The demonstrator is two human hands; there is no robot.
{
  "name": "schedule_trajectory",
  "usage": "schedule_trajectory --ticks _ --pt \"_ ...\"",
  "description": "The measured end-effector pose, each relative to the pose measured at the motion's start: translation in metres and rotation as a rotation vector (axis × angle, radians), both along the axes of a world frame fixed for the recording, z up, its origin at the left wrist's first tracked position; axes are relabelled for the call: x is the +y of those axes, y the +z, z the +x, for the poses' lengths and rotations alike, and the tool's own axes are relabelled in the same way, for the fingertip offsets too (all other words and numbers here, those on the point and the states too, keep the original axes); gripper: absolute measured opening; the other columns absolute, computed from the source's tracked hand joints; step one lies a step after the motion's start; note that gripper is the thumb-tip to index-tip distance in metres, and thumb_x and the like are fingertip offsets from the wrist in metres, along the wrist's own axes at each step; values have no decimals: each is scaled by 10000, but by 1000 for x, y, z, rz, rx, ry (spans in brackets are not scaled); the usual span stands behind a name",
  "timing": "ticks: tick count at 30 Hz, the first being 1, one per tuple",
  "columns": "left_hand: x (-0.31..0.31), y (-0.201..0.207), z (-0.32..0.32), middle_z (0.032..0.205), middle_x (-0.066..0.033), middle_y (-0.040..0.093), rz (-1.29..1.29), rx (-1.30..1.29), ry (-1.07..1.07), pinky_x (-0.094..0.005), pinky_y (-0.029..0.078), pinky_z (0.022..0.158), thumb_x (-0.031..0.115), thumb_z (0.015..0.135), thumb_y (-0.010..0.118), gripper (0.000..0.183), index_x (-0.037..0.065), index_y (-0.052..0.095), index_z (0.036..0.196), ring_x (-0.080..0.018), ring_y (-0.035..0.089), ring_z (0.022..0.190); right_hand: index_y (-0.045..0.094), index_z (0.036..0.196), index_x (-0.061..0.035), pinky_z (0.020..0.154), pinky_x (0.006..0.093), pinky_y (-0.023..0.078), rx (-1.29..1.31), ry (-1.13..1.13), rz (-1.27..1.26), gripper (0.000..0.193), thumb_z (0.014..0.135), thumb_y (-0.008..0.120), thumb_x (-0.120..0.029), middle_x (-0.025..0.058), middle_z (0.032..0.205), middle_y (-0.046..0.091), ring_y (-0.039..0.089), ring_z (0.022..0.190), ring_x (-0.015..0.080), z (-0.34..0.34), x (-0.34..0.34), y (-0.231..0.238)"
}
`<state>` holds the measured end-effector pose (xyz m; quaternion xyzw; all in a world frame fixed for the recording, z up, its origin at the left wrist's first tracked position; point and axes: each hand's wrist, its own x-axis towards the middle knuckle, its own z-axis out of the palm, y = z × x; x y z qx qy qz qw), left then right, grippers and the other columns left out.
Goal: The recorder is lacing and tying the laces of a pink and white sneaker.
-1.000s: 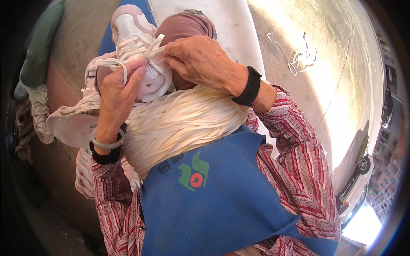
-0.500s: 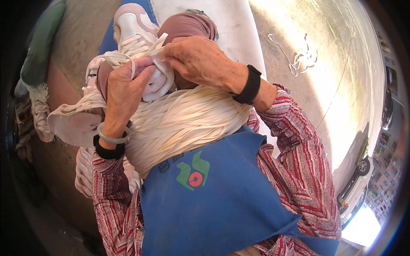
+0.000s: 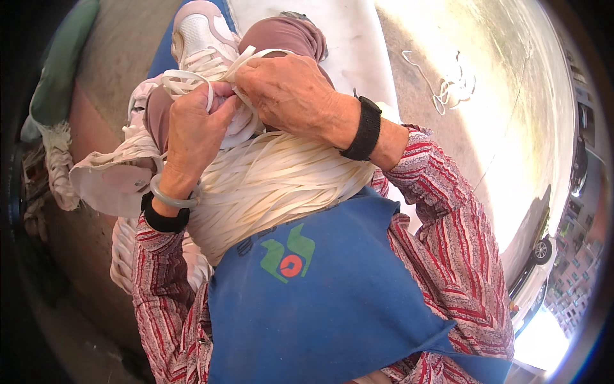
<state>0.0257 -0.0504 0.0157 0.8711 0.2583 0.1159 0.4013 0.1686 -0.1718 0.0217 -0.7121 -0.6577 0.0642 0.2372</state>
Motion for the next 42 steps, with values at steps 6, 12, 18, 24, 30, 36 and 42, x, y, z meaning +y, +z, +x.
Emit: schedule_trajectory --ticks 6,12,18,24,30,36,42 --pt "-1 -1 2 758 -211 673 47 -25 1 -425 522 642 175 823 691 180 11 705 895 -373 674 699 617 929 -18 647 438 536 -29 -26 -71 165 769 631 -52 136 919 666 667 774 344 -8 -1 3" --pt "6 12 -11 740 -196 669 148 39 -44 -399 516 603 133 828 681 150 0 685 897 -348 675 660 642 1052 -46 656 366 511 179 18 72 152 911 630 -101 134 943 624 637 781 312 9 -4 2" --pt "47 29 -52 674 -29 656 -385 -25 123 -251 476 558 73 866 651 105 -22 683 898 -106 591 568 656 1046 -44 691 331 518 149 -119 166 181 875 695 -92 120 973 619 632 751 244 14 9 4" --pt "61 22 -70 669 69 545 -543 118 164 -166 310 444 160 885 694 132 36 671 926 2 418 508 665 994 -8 601 292 528 283 -50 113 127 928 639 -114 92 892 647 657 692 164 24 31 0" --pt "75 15 -66 638 91 492 -616 70 92 -157 293 429 200 920 655 159 44 654 949 15 379 487 678 976 -13 628 396 529 543 -114 132 171 880 591 -125 152 675 641 662 624 290 16 70 1" --pt "56 15 -59 679 122 391 -740 22 243 -164 235 442 277 981 571 234 59 607 1058 15 302 537 655 985 57 639 335 508 533 -84 -161 280 879 607 -198 161 831 660 616 705 205 28 89 22" --pt "65 3 -69 683 89 375 -929 -187 228 -169 244 454 251 1010 513 221 47 597 1007 6 285 536 608 1142 41 668 316 515 538 -69 -93 393 866 649 -235 157 977 650 612 763 202 29 66 27"
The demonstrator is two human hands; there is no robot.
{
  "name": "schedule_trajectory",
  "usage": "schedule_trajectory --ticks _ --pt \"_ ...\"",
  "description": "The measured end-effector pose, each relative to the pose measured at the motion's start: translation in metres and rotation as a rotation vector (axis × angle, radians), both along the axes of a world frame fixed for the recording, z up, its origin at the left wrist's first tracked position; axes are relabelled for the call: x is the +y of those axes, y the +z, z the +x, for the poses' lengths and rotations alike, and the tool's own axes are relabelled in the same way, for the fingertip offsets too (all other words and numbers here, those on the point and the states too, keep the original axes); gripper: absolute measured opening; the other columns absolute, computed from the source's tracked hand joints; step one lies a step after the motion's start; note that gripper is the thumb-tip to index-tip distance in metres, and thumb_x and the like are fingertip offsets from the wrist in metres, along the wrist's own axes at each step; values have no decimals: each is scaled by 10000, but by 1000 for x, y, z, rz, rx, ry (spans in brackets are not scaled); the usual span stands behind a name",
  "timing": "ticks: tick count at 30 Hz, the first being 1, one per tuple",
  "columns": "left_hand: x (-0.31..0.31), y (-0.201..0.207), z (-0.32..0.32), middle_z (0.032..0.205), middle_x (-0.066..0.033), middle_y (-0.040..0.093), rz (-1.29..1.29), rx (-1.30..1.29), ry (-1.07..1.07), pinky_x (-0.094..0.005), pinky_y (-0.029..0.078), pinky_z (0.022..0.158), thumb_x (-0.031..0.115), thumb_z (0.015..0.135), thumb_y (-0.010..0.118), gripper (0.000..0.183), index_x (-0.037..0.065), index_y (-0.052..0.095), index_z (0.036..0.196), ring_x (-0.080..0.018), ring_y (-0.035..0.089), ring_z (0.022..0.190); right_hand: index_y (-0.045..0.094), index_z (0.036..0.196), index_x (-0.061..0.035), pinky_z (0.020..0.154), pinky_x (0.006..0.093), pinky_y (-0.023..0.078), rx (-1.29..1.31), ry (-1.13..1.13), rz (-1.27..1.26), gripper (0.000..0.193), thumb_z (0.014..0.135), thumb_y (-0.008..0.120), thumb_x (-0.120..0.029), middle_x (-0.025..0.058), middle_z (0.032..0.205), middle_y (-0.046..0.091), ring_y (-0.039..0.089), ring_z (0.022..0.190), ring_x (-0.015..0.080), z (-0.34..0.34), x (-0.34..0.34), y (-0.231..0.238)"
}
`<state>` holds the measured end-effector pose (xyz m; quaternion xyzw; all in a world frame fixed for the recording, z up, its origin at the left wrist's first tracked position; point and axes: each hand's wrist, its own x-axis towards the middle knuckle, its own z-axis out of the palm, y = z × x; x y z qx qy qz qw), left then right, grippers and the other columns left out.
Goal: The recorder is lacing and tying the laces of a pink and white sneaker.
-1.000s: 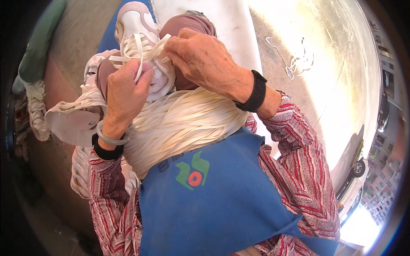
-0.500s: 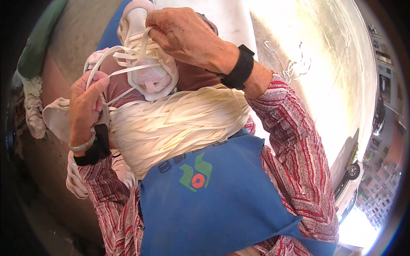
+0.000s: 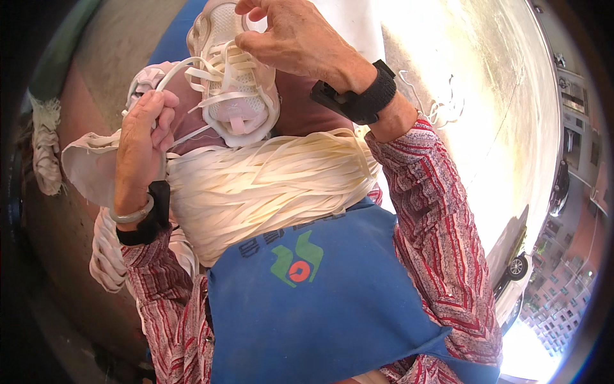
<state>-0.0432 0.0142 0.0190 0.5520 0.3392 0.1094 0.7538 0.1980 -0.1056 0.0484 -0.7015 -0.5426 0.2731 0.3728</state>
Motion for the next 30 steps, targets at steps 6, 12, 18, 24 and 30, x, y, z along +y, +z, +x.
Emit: schedule_trajectory --ticks 6,12,18,24,30 --pt "-10 2 -4 791 22 551 167 17 47 -205 420 622 294 1011 533 298 28 666 1016 -49 470 650 686 928 23 636 376 519 -90 46 153 146 870 619 -94 145 765 653 668 686 258 -27 -33 9" --pt "-13 2 -3 839 -4 626 705 32 53 -213 447 672 261 964 647 279 10 724 1056 -97 546 720 627 888 8 693 450 539 -416 287 -46 112 842 639 -95 165 883 615 657 807 358 -68 -31 -3" --pt "-16 4 -14 889 -15 647 207 71 95 -194 495 677 245 954 659 267 13 712 1074 -72 596 765 630 1101 27 680 391 511 -508 70 134 241 868 605 -28 177 844 595 610 744 343 -45 -11 -15" --pt "-25 8 -2 862 -36 657 -77 -44 2 -208 557 722 187 955 641 305 -44 631 1154 -86 655 784 683 965 35 632 381 511 -327 -57 217 177 866 627 -100 185 810 639 633 669 305 -29 -3 -16" --pt "-11 -2 20 918 -26 652 94 -14 -118 -204 550 701 208 965 633 291 -9 635 1158 -66 630 777 688 947 39 617 351 504 -46 -183 169 159 874 629 -90 163 814 655 628 648 265 -37 -18 7"
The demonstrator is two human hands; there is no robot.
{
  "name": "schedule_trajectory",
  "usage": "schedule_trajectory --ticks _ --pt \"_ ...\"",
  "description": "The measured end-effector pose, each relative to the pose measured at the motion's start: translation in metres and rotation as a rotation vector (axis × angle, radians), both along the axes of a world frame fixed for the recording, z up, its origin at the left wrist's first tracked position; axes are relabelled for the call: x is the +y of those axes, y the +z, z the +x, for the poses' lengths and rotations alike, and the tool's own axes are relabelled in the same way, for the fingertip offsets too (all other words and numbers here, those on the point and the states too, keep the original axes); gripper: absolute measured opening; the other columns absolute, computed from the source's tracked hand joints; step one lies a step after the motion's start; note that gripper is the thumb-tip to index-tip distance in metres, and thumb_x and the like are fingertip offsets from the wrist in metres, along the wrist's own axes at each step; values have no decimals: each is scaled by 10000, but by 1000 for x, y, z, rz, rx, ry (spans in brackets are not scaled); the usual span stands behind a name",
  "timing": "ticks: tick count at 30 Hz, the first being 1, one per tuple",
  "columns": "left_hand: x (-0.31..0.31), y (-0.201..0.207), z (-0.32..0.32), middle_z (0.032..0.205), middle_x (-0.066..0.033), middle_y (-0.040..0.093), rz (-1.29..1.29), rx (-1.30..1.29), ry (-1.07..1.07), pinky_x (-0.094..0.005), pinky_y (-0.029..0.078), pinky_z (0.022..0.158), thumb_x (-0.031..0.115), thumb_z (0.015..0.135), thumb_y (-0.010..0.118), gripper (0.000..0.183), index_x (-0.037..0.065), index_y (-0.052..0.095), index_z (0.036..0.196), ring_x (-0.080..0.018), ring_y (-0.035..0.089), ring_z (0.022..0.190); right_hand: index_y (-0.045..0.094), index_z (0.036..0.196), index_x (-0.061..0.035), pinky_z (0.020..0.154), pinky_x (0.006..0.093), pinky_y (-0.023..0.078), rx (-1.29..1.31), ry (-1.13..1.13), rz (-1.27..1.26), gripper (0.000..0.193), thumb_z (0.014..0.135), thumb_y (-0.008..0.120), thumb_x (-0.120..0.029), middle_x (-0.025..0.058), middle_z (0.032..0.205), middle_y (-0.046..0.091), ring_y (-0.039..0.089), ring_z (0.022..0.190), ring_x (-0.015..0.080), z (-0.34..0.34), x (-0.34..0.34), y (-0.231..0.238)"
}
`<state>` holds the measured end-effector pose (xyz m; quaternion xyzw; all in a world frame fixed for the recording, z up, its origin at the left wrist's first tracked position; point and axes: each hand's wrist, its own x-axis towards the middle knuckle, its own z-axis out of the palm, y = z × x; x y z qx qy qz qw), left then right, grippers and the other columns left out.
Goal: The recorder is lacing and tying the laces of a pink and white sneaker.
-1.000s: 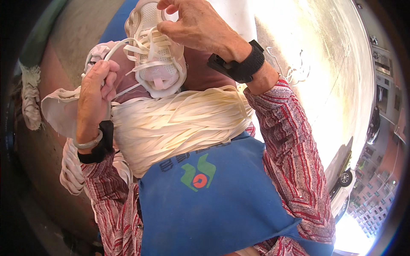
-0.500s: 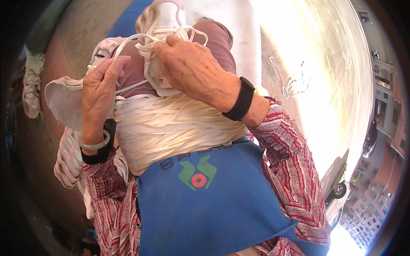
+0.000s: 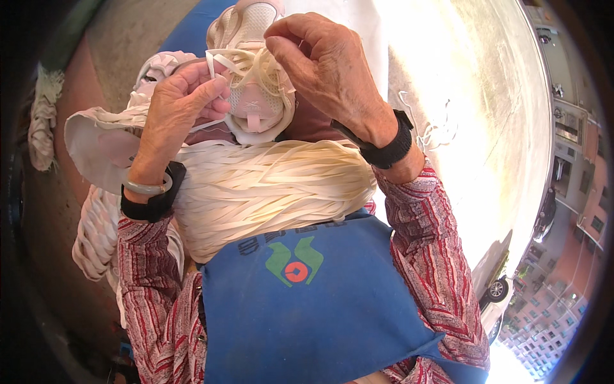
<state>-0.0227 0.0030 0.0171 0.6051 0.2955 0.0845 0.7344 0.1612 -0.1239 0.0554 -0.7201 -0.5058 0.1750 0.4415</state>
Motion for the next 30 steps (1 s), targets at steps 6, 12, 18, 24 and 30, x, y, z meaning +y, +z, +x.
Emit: schedule_trajectory --ticks 6,12,18,24,30 --pt "10 3 6 903 -40 674 -81 -73 61 -215 571 703 156 947 631 253 -30 620 1117 -101 659 762 666 1095 -5 691 340 505 -237 380 -135 206 900 609 -40 148 892 640 637 766 275 -29 -6 -12" --pt "-5 5 -17 924 -65 681 -182 11 102 -229 572 733 160 947 636 258 -34 610 1115 -110 666 790 601 1209 41 762 301 554 -243 199 51 281 944 566 -45 141 1035 635 687 898 214 3 20 -19" --pt "0 -5 -26 963 -51 665 -71 22 172 -243 569 795 162 959 632 176 23 618 1066 -110 666 869 626 1169 39 737 256 551 -72 16 219 248 940 604 -52 84 1041 631 681 883 159 -4 6 1" --pt "-1 -8 -18 920 -77 665 -48 -43 193 -222 575 780 111 959 615 128 -13 589 972 -120 672 837 678 942 22 623 362 502 -255 383 -110 95 883 628 -34 158 827 645 626 683 298 -43 -9 -16" --pt "-1 -17 -12 883 -60 658 30 -89 185 -216 569 730 72 921 654 107 -5 580 928 -100 659 818 657 776 -6 631 442 528 -362 160 -235 153 840 599 -132 192 767 652 650 699 382 -51 9 -38"
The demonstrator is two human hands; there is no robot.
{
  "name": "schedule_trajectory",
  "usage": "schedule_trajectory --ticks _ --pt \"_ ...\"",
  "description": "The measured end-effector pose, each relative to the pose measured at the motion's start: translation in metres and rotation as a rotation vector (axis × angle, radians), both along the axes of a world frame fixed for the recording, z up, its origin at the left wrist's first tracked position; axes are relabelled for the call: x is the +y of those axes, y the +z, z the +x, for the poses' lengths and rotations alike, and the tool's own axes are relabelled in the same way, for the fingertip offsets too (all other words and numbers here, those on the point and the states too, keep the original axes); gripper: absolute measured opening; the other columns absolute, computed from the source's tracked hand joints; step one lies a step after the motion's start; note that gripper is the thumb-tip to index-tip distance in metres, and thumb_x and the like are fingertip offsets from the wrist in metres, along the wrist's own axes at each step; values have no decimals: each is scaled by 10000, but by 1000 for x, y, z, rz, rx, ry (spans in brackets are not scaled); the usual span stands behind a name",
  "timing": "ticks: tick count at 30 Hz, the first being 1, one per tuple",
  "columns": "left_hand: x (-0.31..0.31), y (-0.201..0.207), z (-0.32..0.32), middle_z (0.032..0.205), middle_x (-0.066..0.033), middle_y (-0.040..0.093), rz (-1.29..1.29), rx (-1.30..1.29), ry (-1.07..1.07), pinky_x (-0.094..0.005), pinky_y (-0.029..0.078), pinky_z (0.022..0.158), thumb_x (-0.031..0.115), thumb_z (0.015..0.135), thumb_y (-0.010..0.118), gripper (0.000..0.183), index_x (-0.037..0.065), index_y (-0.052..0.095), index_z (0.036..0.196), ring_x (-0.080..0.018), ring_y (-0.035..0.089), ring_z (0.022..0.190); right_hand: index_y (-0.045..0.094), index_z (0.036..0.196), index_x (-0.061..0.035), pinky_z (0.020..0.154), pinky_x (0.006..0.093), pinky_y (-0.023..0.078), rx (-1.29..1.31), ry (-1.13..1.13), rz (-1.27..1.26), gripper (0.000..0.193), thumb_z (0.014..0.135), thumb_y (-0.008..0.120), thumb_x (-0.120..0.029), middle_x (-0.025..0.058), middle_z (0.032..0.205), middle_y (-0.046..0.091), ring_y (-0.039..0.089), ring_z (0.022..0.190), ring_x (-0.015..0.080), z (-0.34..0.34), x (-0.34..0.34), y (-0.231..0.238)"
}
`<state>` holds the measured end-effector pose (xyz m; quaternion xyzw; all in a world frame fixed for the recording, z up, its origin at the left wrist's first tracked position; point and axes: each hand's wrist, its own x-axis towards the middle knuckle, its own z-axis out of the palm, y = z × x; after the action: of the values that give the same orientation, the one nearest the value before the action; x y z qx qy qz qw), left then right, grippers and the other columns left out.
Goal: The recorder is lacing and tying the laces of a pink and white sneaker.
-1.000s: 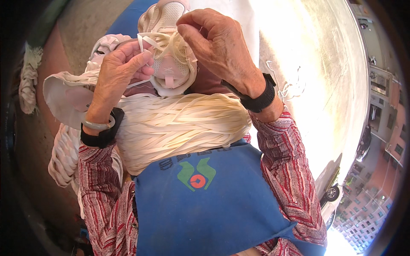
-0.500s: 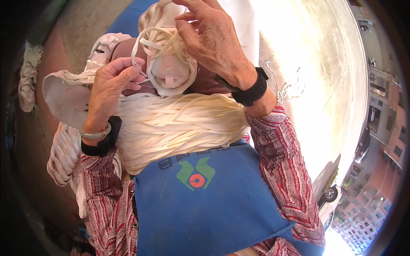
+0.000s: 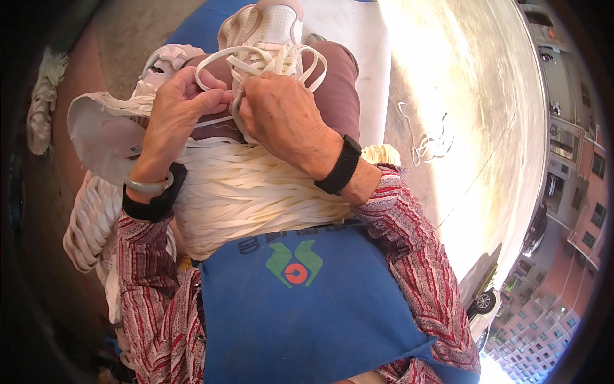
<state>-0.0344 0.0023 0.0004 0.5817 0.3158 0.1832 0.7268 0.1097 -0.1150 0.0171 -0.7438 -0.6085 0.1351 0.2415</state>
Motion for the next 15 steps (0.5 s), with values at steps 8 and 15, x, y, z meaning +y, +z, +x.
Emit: schedule_trajectory --ticks 8,15 --pt "1 -5 5 817 -46 659 -5 66 62 -219 562 658 50 891 677 107 3 582 895 -91 652 735 672 777 -18 634 453 529 98 -69 82 180 839 592 -168 171 777 661 654 712 363 -1 0 -6" --pt "-2 -4 6 801 -59 665 41 69 73 -218 555 642 58 875 687 119 6 581 896 -98 656 723 670 769 -28 642 450 529 106 -88 69 192 845 594 -186 160 784 659 656 730 355 0 -2 -5"
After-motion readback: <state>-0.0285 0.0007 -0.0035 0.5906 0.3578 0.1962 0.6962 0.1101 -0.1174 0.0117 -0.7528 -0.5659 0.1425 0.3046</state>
